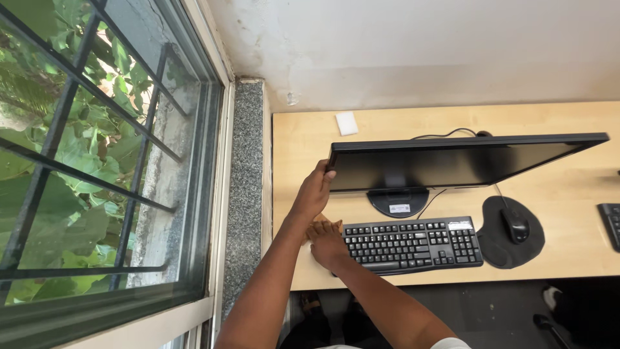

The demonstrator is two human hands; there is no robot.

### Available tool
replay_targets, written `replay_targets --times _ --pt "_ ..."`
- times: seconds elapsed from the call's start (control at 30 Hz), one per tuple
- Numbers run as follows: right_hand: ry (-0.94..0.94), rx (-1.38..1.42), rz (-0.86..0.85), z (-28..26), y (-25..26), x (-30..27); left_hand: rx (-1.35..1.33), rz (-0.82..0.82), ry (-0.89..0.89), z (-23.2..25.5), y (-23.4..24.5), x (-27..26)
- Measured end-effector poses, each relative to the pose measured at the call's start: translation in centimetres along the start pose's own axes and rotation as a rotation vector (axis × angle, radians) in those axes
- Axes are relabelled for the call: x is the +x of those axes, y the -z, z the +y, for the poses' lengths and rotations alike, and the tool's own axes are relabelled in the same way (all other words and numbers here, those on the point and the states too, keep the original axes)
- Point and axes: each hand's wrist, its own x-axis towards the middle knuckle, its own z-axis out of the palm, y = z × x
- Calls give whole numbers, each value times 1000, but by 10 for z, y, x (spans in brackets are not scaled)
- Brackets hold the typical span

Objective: The person wipes a desk with a cloth, moving a monitor and keyboard to clean underneath them.

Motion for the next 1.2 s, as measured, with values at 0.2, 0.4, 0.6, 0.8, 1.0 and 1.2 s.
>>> replay_targets --times 0.2,0.4,0.6,0.8,1.0,1.2 --pt "5 -147 -30 -6 -16 20 -109 -11 -42 -20 -15 15" --pt "-117 147 -163 -28 22 19 -117 155 50 -16 -37 23" --pt "-172 104 -267 -34 59 11 -143 273 31 -4 -49 43" --pt "-189 120 -144 -2 51 31 -143 283 -15 1 -50 94" --pt "-238 -39 -204 24 64 55 -196 275 -111 0 -57 155" --pt "-291 19 -202 27 91 71 -261 248 -110 -8 -62 191"
